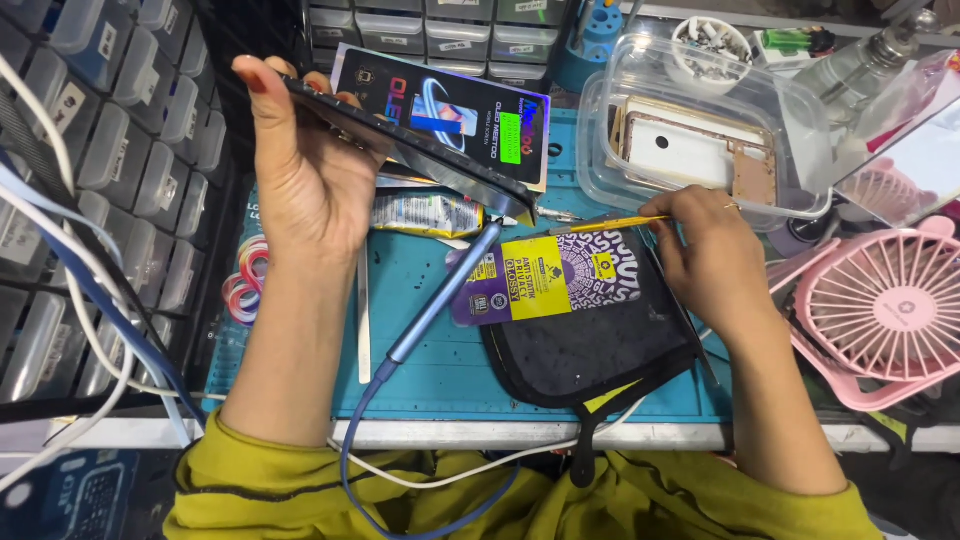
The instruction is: Repairing a smartphone by disassembling and reassembling its internal components and screen.
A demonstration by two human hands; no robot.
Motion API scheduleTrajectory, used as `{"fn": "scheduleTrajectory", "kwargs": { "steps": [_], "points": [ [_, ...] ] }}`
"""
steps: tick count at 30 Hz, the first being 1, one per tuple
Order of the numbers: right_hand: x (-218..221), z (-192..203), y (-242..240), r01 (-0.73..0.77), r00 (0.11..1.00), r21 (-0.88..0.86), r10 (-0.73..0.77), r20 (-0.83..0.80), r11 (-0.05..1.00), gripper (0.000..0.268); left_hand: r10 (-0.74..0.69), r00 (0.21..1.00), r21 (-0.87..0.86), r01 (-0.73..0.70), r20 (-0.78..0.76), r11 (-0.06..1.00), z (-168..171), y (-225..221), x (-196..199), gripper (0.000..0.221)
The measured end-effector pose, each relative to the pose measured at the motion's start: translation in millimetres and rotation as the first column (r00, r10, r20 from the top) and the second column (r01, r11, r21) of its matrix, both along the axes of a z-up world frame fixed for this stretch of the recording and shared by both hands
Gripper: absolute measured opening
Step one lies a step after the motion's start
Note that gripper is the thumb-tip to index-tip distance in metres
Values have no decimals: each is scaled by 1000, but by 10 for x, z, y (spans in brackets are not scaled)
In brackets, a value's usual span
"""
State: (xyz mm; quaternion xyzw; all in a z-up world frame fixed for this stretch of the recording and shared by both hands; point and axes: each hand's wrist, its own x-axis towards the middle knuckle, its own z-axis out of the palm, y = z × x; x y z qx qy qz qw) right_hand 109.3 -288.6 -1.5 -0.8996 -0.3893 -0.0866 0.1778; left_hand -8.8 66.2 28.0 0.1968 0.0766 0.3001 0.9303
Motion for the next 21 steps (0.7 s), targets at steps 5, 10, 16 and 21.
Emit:
{"fn": "scheduleTrajectory", "kwargs": {
  "steps": [5, 10, 16, 21],
  "points": [
    [-91, -14, 317, 3, 961, -214, 56, 272, 977, 14, -5, 1000, 3, 5, 23, 1000, 19, 13, -29, 29],
    [-210, -41, 519, -129, 962, -300, 192, 192, 945, 18, -16, 994, 28, 13, 104, 1000, -42, 76, -22, 25],
    [-219, -121, 521, -175, 950, -334, 248, 190, 926, 21, 22, 998, 56, -26, 67, 998, -22, 67, -52, 30],
    [-354, -80, 492, -163, 971, -288, 205, 122, 944, 68, 32, 998, 65, -36, 58, 997, -36, 85, -40, 29]
  ]
}}
